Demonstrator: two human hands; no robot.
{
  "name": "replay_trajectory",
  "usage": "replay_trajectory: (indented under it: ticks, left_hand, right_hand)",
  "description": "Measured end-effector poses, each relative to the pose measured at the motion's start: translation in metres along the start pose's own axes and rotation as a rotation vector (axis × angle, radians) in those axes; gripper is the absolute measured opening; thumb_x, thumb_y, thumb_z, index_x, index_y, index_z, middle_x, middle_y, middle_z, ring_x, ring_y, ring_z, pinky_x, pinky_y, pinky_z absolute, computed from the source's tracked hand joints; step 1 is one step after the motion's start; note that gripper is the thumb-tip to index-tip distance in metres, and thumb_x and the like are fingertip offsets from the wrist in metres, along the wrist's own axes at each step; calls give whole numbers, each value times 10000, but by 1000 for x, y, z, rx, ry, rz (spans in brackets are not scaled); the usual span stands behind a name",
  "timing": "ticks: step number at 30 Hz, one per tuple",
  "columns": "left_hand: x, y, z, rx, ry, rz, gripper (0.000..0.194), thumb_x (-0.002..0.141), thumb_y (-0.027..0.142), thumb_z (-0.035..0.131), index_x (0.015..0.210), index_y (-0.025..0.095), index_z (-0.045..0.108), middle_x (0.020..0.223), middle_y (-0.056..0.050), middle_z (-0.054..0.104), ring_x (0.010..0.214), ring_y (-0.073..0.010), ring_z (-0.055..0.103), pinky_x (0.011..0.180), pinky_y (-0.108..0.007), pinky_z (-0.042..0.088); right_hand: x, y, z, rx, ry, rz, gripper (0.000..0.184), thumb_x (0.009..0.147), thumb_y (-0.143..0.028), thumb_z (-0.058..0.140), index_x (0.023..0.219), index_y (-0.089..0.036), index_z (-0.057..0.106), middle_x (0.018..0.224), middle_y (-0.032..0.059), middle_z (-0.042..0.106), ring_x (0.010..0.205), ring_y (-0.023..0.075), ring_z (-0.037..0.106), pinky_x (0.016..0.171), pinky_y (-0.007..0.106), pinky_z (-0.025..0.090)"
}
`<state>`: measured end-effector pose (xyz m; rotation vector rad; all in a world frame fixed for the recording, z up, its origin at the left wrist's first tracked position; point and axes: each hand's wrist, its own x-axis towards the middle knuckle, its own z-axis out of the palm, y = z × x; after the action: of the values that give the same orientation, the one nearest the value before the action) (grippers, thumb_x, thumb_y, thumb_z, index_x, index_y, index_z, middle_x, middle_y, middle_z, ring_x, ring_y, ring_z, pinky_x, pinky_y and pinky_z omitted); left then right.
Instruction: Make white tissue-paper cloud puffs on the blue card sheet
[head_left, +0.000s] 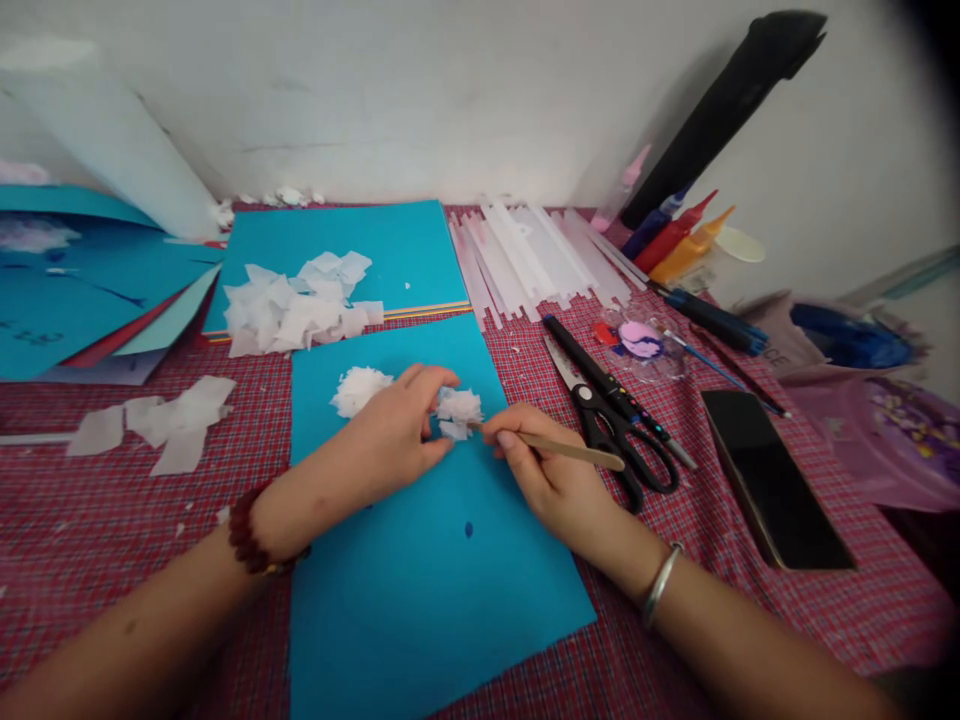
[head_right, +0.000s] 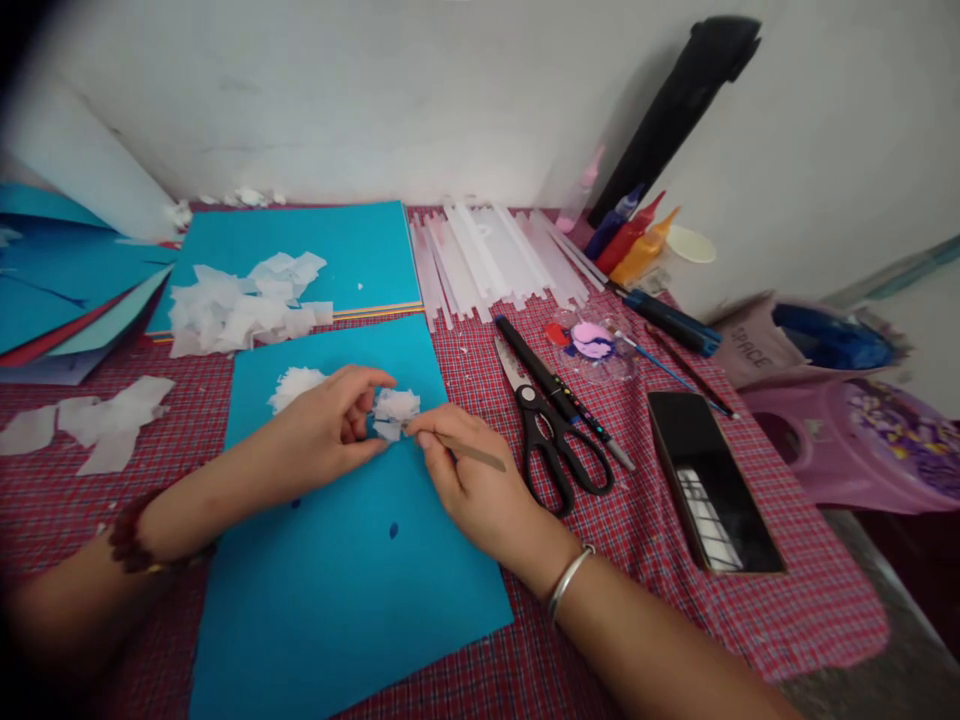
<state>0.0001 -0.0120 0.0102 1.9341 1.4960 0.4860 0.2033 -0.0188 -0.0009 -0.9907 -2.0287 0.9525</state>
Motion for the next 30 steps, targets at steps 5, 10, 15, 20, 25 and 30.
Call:
replay_trajectory:
  ticks: [5,10,15,20,25,30]
  left_hand:
    - [-3,-2,-2,35,-17,75,528,740,147,566,1249,200,435,1001,-51,522,635,-113,512,573,-272,451]
    - [-3,-2,-2,15,-10,109,515,746,128,530,1248,204,445,1009,-48,535,622,-101,526,575,-263,452]
    - [4,-2,1,20,62,20,303,778,203,549,1081,179,547,844,-11,530,582,-106,504,536,-254,417]
    - [11,-1,5,-28,106,-73,207,799,263,540,982,170,571,708,17,514,588,-130,497,524,-254,393]
    - [8,0,1,-87,76,-94,215,809,257,521,1002,173,565,712,19,531,594,-128,504,528,-246,401]
    - [-9,6,-13,144,-104,92,487,780,88,466,1242,241,460,980,-29,540,658,-120,535,598,-257,431]
  right_hand:
    - [-1,-1,-1,-95,-64,-81,176,947,-156,420,975,-215,584,923,61,640,884,199,598,787,361,469]
    - [-2,-3,-1,-117,-89,-77,185,948,-174,423,975,-216,600,922,67,643,873,212,601,785,384,478]
    - [-1,-2,-2,147,95,117,145,945,-218,455,956,-217,600,833,27,635,724,159,600,671,310,492]
    - [-3,-2,-3,360,186,223,154,937,-234,459,878,-202,597,725,10,619,670,153,594,636,294,493]
    - [-3,0,-1,319,93,195,151,947,-242,452,935,-214,600,802,15,631,713,153,590,662,300,483]
    - [1,3,-1,278,97,213,151,954,-238,441,940,-211,590,806,13,620,679,143,574,628,286,469]
